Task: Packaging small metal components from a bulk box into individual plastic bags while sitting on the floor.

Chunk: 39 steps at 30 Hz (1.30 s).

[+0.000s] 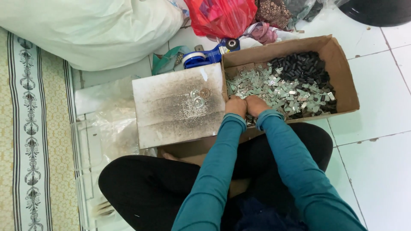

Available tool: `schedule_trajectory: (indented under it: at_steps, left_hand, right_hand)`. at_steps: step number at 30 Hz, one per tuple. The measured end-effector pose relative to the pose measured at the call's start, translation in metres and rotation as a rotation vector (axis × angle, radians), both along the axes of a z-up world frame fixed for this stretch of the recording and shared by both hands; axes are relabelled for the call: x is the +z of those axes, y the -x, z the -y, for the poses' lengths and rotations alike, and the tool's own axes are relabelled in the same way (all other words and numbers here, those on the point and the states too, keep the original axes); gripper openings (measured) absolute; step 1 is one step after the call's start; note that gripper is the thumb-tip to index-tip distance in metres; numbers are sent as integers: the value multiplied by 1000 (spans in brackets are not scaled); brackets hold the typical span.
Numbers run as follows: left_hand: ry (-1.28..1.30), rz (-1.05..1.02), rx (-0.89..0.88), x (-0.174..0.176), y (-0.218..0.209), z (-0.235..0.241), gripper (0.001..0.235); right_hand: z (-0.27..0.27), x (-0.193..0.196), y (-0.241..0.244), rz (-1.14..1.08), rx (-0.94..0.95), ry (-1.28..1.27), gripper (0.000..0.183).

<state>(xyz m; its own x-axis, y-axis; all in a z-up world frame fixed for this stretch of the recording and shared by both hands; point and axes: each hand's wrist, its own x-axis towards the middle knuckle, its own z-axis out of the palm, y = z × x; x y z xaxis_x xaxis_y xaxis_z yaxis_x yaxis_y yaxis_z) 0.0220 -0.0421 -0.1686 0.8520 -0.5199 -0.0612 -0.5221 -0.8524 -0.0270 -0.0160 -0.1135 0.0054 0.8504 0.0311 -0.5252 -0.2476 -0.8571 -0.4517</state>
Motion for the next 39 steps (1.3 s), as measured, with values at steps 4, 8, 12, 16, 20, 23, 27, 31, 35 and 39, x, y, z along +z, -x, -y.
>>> schedule_trajectory:
  at_steps: [4,8,12,16,20,23,27,31,35,39]
  left_hand:
    - [-52,-10,-23,24,-4,-6,10]
    - [207,-190,27,94,-10,-25,14]
    - [656,-558,212,118,-23,-45,17]
    - [826,-573,286,143,-6,-52,12]
    - [879,-522,267,133,-3,-57,11]
    - [949,-534,269,122,-3,-59,12]
    - [1057,-603,259,121,0,-68,18]
    - [1006,-543,242,123,2,-70,22]
    - [975,-475,267,109,0,-65,26]
    - [1042,-497,242,79,-8,-56,23]
  right_hand:
    - [25,-53,-17,53,31,30,29]
    - [36,-26,-14,105,-77,-146,35]
    - [53,-36,-17,168,-258,-407,24]
    - [53,-20,-16,124,-282,-312,23]
    - [51,-18,-16,106,-349,-350,23]
    - [58,-24,-18,170,-374,-364,22]
    - [63,-16,-15,214,-407,-386,21]
    - [65,-20,-15,233,-400,-408,23]
    - [64,-15,-15,248,-398,-435,24]
    - [59,1,-10,254,-351,-431,26]
